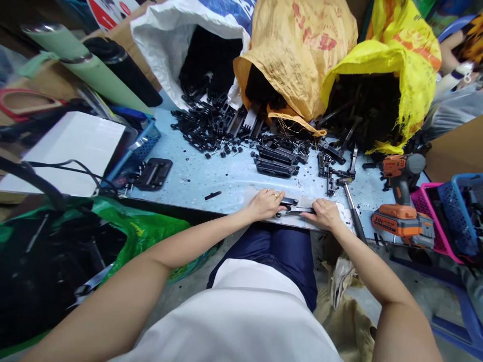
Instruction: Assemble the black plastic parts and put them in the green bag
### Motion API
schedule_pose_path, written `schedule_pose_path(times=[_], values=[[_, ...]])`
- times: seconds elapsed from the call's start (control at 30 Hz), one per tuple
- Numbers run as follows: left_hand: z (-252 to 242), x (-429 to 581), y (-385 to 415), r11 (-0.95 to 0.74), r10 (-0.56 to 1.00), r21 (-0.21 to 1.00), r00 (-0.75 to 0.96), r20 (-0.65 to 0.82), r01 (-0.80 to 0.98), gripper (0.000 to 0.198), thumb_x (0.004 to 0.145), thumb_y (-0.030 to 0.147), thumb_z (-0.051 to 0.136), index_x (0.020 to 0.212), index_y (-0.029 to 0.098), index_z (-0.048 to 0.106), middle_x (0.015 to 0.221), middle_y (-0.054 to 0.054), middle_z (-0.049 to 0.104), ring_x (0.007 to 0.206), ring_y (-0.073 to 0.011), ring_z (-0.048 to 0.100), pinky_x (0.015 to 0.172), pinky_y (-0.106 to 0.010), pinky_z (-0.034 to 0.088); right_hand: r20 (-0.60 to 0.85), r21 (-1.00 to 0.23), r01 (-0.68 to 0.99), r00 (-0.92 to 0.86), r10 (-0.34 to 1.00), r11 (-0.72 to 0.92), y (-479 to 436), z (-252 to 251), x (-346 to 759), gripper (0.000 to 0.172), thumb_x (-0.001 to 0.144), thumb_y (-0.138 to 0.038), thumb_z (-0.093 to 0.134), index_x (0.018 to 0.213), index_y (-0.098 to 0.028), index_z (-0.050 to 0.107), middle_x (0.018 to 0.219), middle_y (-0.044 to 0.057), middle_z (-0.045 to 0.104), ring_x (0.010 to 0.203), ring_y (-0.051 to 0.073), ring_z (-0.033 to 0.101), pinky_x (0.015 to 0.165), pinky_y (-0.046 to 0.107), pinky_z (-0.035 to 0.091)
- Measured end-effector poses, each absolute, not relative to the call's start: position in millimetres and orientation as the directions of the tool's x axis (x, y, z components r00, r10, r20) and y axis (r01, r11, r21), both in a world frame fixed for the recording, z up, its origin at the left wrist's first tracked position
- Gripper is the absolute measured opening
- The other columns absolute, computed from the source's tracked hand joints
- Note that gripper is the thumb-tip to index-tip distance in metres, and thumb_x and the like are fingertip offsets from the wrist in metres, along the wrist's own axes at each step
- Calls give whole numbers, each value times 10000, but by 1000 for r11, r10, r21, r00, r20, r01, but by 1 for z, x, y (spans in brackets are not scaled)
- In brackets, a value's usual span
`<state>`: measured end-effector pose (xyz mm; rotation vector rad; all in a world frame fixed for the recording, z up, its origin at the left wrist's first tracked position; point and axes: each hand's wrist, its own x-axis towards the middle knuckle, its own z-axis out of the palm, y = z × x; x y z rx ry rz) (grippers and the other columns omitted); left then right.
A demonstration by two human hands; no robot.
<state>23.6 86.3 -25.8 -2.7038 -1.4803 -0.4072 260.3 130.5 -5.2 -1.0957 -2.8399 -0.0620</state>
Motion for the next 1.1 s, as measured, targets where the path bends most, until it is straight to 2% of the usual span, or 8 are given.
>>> schedule_pose_path(times=[0.13, 0.3, 0.43, 0.57, 0.67, 0.77, 0.9, 1.1], values=[[-7, 22, 80, -559, 816, 241, 474, 331, 793, 560, 924, 452, 244, 642, 125, 600, 571, -91, 587, 564, -170, 564, 525, -271, 390, 169, -120, 557, -804, 570, 822, 123, 29, 257, 630, 849, -637, 235, 492, -180, 480, 476, 32, 453, 433, 122, 398, 451, 264, 255], [37, 19, 26, -703, 707, 581, 492, 508, 410, 655, 936, 426, 48, 609, 177, 557, 507, -35, 531, 496, -120, 514, 519, -244, 410, 299, -567, 80, -907, 296, 820, 80, 71, 242, 596, 878, -599, 190, 555, -192, 480, 454, -6, 395, 434, 113, 403, 463, 256, 296], [44, 41, -3, -668, 738, 698, 347, 579, 257, 745, 906, 428, -98, 599, 178, 533, 506, -43, 526, 500, -117, 518, 531, -250, 425, 437, -760, -1, -741, 510, 650, 48, 40, 206, 634, 840, -658, 103, 641, -205, 500, 529, 21, 443, 500, 148, 464, 508, 286, 385], [16, 58, 3, -681, 706, 599, 160, 690, 421, 825, 878, 490, -129, 812, 161, 625, 674, -86, 616, 680, -151, 591, 620, -279, 462, 432, -766, 314, -396, 811, 561, 50, -11, 157, 507, 861, -542, 146, 1032, -220, 497, 998, 135, 521, 947, 248, 524, 757, 414, 441], [-10, 49, 27, -658, 645, 391, 214, 734, 644, 810, 851, 606, -37, 1098, 158, 590, 852, -114, 639, 857, -197, 590, 689, -305, 460, 469, -721, 417, -294, 833, 553, 92, -24, 143, 389, 888, -383, 148, 1117, -231, 424, 1150, 132, 473, 1103, 230, 459, 857, 420, 406], [-26, 27, 56, -502, 739, 226, 279, 613, 835, 667, 843, 640, 217, 1192, 173, 540, 897, -117, 631, 876, -223, 575, 693, -312, 444, 439, -558, 567, -417, 796, 605, 164, -16, 155, 296, 867, -418, 314, 991, -209, 483, 1100, 123, 522, 1088, 230, 450, 878, 387, 385], [-31, 6, 87, -508, 798, 80, 434, 418, 858, 439, 803, 473, 541, 1137, 189, 565, 945, -108, 632, 950, -249, 544, 777, -365, 412, 335, -436, 832, -203, 920, 342, 264, 5, 170, 268, 877, -385, 352, 898, -153, 484, 985, 157, 563, 936, 205, 461, 816, 336, 377], [-22, 12, 128, -384, 880, 100, 331, 342, 918, 432, 805, 387, 581, 1167, 160, 523, 1019, -123, 618, 995, -260, 520, 816, -398, 381, 293, -410, 879, -127, 948, 245, 321, 18, 144, 202, 808, -359, 509, 794, -169, 442, 806, 117, 589, 737, 168, 462, 657, 287, 369]])
